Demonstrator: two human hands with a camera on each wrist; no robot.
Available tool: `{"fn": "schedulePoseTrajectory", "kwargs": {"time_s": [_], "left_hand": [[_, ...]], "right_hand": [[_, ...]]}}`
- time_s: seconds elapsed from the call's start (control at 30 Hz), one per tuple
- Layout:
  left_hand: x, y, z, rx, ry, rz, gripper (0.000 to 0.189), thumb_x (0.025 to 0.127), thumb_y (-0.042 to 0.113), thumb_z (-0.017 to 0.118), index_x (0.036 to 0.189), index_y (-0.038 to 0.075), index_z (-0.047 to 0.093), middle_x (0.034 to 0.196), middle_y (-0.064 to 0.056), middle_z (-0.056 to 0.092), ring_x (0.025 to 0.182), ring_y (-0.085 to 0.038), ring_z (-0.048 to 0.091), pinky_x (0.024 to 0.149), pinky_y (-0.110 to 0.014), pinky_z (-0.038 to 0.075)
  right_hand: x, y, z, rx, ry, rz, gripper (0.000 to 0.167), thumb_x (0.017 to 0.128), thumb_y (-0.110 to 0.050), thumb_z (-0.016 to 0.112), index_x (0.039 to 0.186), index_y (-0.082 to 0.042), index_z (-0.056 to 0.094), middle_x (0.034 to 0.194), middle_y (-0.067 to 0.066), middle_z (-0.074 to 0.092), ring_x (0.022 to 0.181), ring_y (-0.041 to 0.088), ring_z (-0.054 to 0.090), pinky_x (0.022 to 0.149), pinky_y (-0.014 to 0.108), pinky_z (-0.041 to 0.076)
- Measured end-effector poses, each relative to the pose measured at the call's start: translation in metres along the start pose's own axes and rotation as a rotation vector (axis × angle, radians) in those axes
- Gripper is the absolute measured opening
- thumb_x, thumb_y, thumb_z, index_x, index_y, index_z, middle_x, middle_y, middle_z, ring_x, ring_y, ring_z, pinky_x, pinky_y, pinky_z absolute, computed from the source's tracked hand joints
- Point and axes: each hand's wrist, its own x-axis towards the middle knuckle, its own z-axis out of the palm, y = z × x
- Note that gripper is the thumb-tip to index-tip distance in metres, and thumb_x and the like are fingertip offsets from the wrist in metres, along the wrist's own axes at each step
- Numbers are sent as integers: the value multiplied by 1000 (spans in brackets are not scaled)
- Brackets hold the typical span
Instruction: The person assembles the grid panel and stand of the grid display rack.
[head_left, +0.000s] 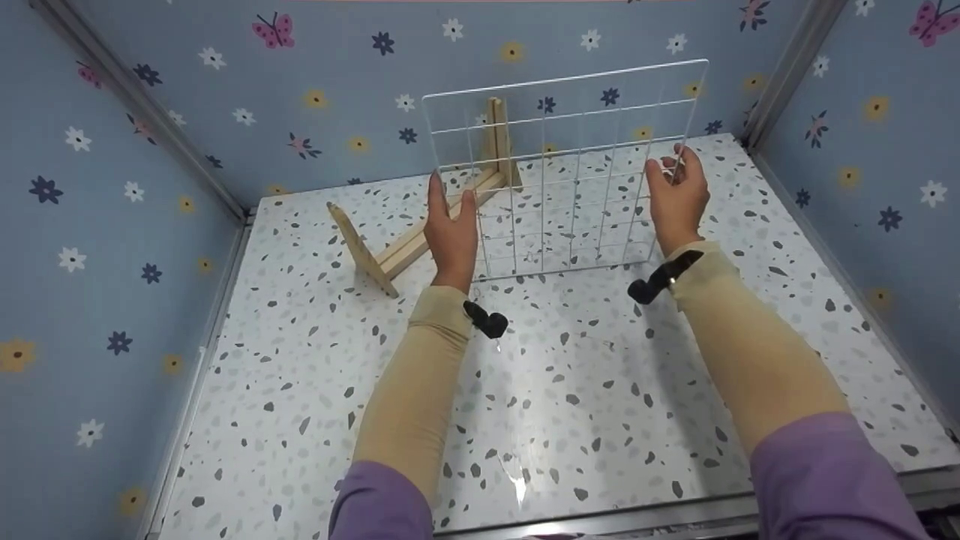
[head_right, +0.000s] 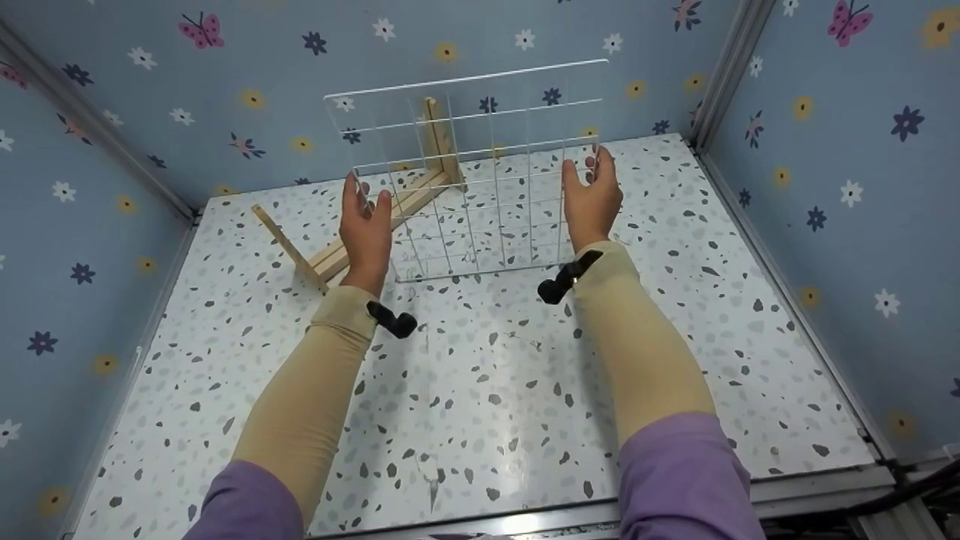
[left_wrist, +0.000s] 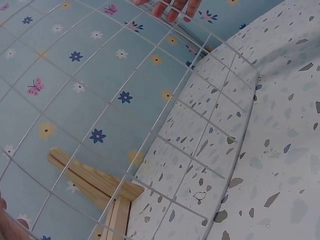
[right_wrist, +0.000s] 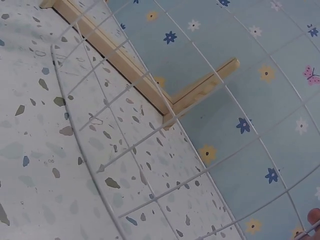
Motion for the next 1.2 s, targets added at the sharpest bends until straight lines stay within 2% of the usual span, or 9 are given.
{"fn": "schedulePoseTrajectory", "kwargs": {"time_s": [0.23, 0.47, 0.67, 0.8, 1.0, 1.2], "left_hand": [[1, -2, 4, -17, 44, 4, 72, 103, 41, 58, 163, 25, 21, 165, 3, 30, 149, -10, 28, 118, -27, 29], [-1, 1, 11, -13, 94, 3, 76, 101, 41, 63, 163, 25, 21, 164, 2, 30, 150, -11, 27, 119, -25, 26], [-4, 1, 14, -66, 96, -42, 80, 100, 43, 64, 164, 29, 18, 167, 11, 20, 152, -12, 21, 121, -31, 25], [-4, -1, 17, -62, 100, -57, 80, 100, 45, 63, 163, 34, 16, 167, 14, 18, 152, -12, 21, 120, -33, 27], [-1, 0, 18, -76, 138, -76, 79, 97, 46, 67, 161, 35, 21, 165, 8, 27, 149, -12, 29, 116, -36, 35], [4, 0, 18, -53, 134, -165, 83, 93, 51, 70, 160, 33, 25, 164, 4, 33, 148, -20, 34, 114, -38, 37]], "right_hand": [[-1, 1, 2, 30, 1, -5, 60, 96, -33, 72, 149, -22, 47, 141, 6, 56, 132, 18, 52, 109, 25, 41], [-2, 4, 4, 6, 18, -36, 64, 93, -34, 75, 149, -23, 47, 141, 5, 57, 134, 19, 52, 111, 26, 39], [-7, 4, 8, -35, 32, -67, 66, 92, -35, 77, 149, -23, 45, 139, 2, 57, 131, 16, 52, 110, 28, 40], [-10, 6, 8, -15, 23, -53, 69, 92, -35, 76, 151, -26, 42, 142, 1, 54, 134, 15, 48, 111, 31, 39], [-11, 7, 11, -7, 29, -26, 70, 92, -40, 75, 151, -30, 39, 145, -1, 52, 139, 15, 44, 112, 33, 39], [-12, 9, 13, -25, 50, -12, 70, 92, -42, 74, 151, -30, 38, 145, -2, 52, 140, 12, 43, 115, 32, 36]]}}
